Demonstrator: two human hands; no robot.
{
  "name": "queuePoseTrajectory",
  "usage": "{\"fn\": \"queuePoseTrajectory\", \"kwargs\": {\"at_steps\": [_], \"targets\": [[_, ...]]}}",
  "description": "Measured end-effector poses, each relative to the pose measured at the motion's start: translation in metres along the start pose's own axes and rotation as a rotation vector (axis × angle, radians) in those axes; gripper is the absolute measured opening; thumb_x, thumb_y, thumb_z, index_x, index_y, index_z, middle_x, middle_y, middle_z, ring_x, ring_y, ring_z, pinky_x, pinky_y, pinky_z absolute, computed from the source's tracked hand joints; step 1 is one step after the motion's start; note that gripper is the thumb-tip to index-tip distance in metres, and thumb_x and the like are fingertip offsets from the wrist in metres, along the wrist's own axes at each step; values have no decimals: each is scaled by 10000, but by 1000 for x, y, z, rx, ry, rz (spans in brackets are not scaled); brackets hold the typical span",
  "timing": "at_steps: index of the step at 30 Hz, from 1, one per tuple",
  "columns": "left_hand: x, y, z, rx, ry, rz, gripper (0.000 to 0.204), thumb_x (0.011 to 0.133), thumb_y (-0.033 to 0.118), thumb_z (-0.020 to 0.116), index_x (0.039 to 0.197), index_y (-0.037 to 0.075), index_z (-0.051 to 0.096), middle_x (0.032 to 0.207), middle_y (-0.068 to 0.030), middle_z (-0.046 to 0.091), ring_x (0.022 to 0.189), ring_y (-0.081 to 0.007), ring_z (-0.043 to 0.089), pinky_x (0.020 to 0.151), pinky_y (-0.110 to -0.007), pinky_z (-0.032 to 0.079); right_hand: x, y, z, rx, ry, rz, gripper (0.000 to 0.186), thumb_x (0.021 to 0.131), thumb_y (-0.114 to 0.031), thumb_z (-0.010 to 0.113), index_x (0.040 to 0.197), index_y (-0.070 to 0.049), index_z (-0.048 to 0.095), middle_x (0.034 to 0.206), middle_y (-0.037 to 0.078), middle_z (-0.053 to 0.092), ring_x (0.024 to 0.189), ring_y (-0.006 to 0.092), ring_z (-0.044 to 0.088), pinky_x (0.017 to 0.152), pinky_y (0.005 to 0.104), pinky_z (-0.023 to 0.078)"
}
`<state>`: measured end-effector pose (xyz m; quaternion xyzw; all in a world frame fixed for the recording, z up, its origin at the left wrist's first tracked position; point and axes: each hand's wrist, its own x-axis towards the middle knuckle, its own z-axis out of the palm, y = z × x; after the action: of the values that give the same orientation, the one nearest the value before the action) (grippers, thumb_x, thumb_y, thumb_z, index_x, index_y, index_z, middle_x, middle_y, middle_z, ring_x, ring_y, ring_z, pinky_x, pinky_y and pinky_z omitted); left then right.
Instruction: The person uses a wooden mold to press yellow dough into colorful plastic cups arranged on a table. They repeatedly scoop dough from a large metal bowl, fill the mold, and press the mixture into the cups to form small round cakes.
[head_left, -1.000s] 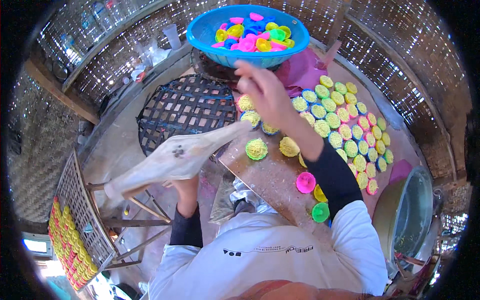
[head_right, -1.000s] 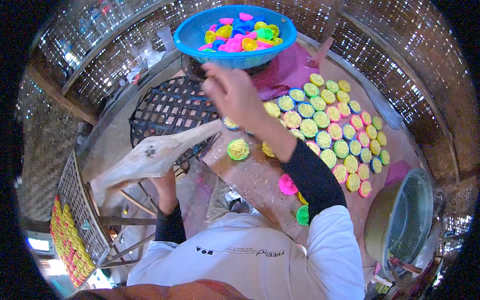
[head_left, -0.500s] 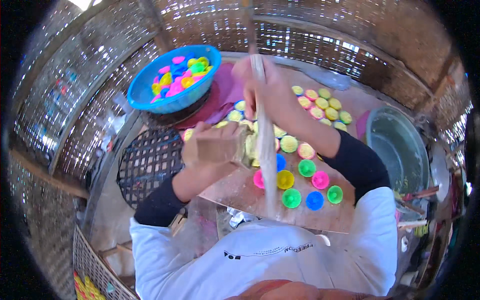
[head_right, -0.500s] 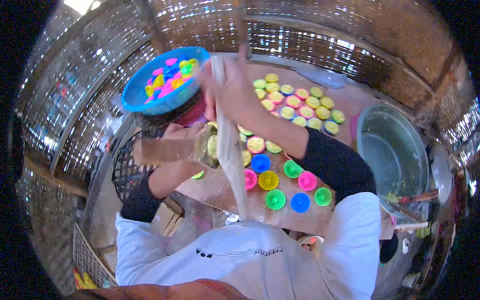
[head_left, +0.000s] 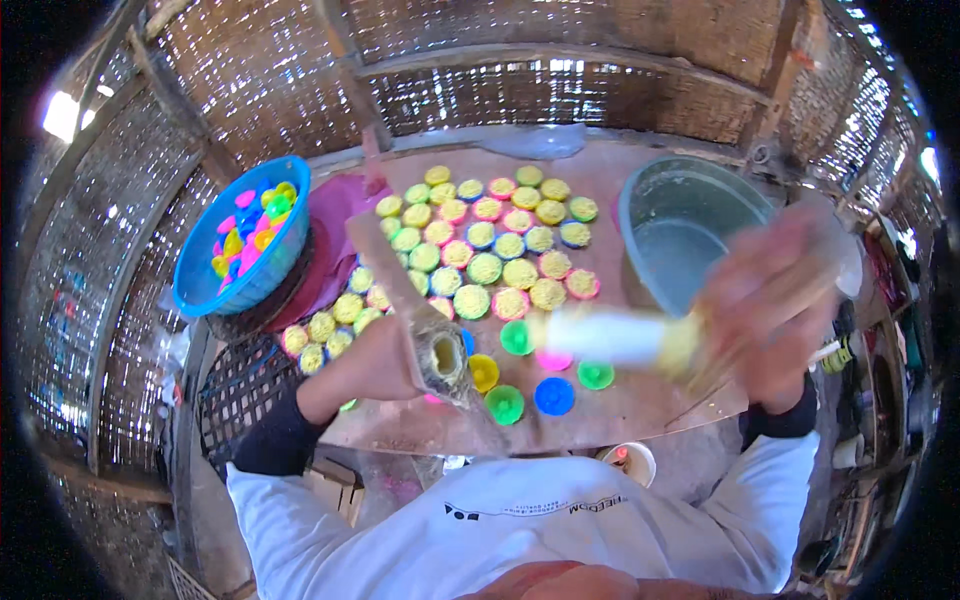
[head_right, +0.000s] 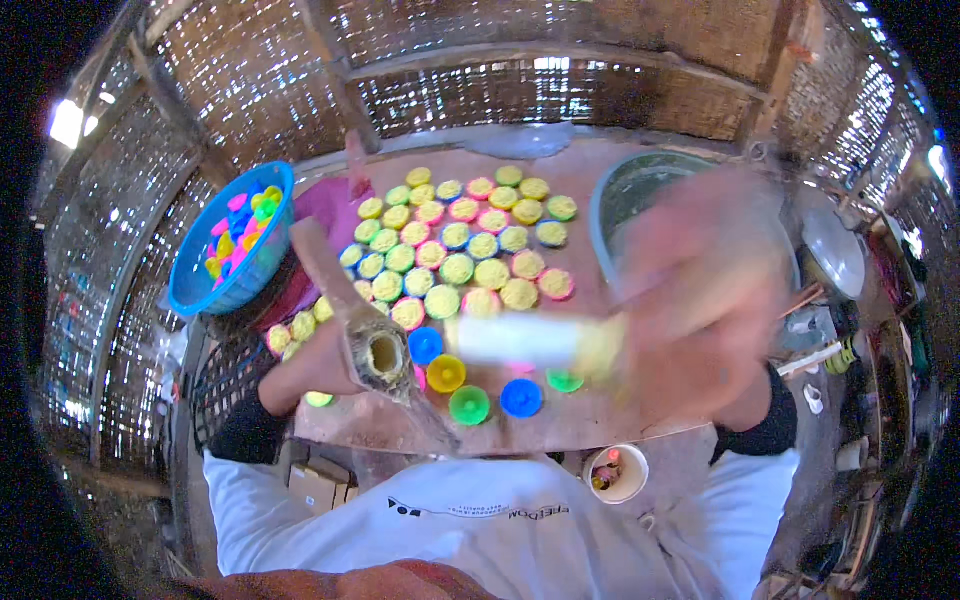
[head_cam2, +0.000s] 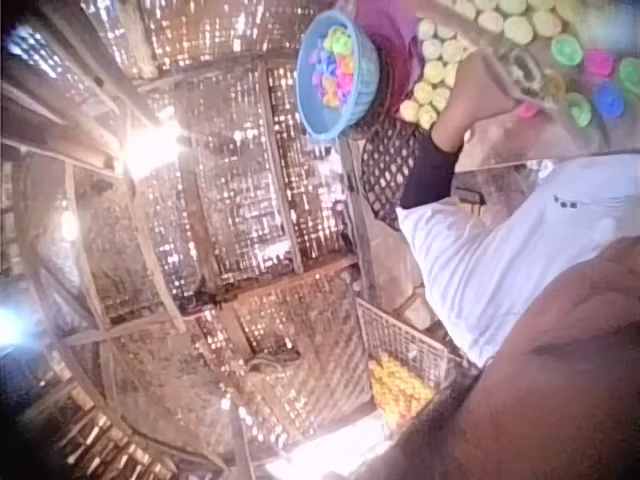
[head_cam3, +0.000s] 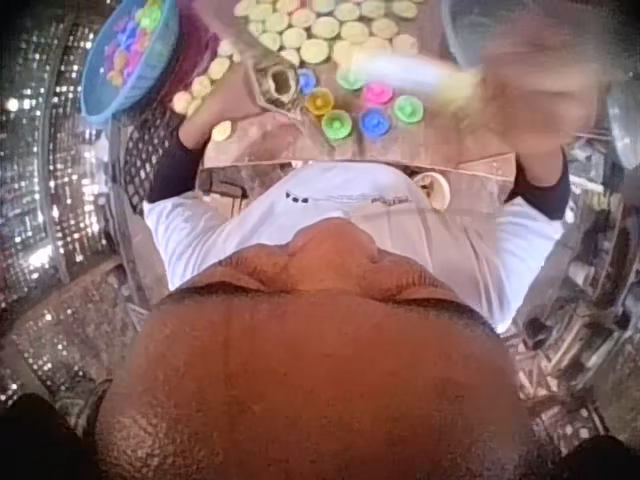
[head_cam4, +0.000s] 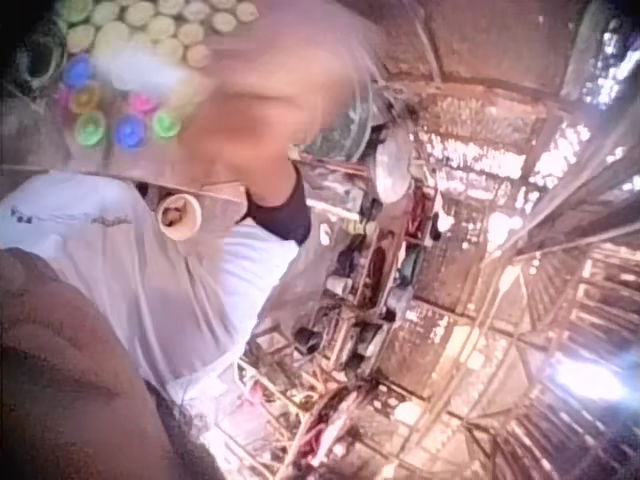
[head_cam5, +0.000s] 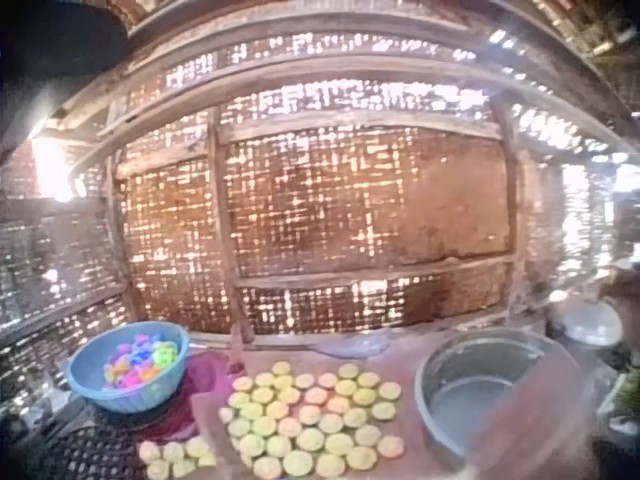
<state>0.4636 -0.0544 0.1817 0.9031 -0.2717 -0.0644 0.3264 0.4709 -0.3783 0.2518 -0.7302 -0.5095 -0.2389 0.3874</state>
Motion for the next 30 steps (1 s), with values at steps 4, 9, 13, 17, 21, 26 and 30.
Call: {"fn": "queuePoseTrajectory", "kwargs": {"at_steps": [4, 9, 13, 17, 21, 26, 30], "targets": [[68, -9, 57, -380, -19, 491, 617, 576, 260, 821, 1111, 83, 572, 1052, -36, 604, 908, -146, 574, 818, -280, 439, -1, 43, -72, 632, 1094, 111, 61, 786, -83, 470, 743, -106, 433, 578, -17, 316, 440, 109, 354, 453, 263, 326], [158, 39, 94, -798, 736, 647, 439, 876, 321, 522, 1182, 30, 403, 905, -93, 540, 820, -216, 531, 755, -312, 475, -18, 98, -31, 960, 1335, 398, 190, 868, -158, 454, 732, -37, 509, 607, 67, 523, 601, 180, 526, 656, 294, 462], [203, 97, 85, -789, 1109, 882, 481, 878, 304, 517, 1243, 35, 355, 1073, -118, 488, 974, -244, 510, 843, -382, 471, -78, 113, -51, 353, 422, 816, 240, 853, -288, 524, 826, -60, 592, 767, 97, 638, 760, 227, 610, 705, 336, 477], [233, 87, 114, -912, 1078, 655, 526, 831, 296, 574, 1251, 55, 367, 1154, -109, 454, 1055, -230, 476, 872, -371, 459, -155, 116, -95, -849, -735, 907, 270, 784, -324, 585, 823, -62, 636, 834, 97, 648, 852, 246, 604, 736, 380, 434], [250, 38, 153, -603, 824, 617, 466, 782, 212, 631, 1180, 48, 451, 1054, -76, 477, 978, -174, 481, 832, -310, 452, -181, 121, -119, -1080, -1166, 919, 219, 745, -278, 586, 779, -81, 676, 823, 96, 640, 874, 237, 605, 787, 410, 393], [271, 50, 214, -635, 950, 403, 407, 730, 131, 686, 1097, 33, 538, 988, -55, 469, 936, -169, 494, 819, -302, 448, -191, 150, -121, -1073, -1490, 794, 139, 757, -195, 575, 812, -136, 688, 826, 61, 671, 762, 228, 634, 586, 405, 380], [245, 91, 188, -372, 844, 344, 408, 690, 98, 718, 1069, 66, 570, 975, -49, 444, 957, -172, 479, 828, -315, 441, -181, 134, -135, -953, -1470, 748, 143, 759, -185, 580, 831, -128, 690, 821, 44, 676, 726, 221, 647, 547, 388, 434]]}}
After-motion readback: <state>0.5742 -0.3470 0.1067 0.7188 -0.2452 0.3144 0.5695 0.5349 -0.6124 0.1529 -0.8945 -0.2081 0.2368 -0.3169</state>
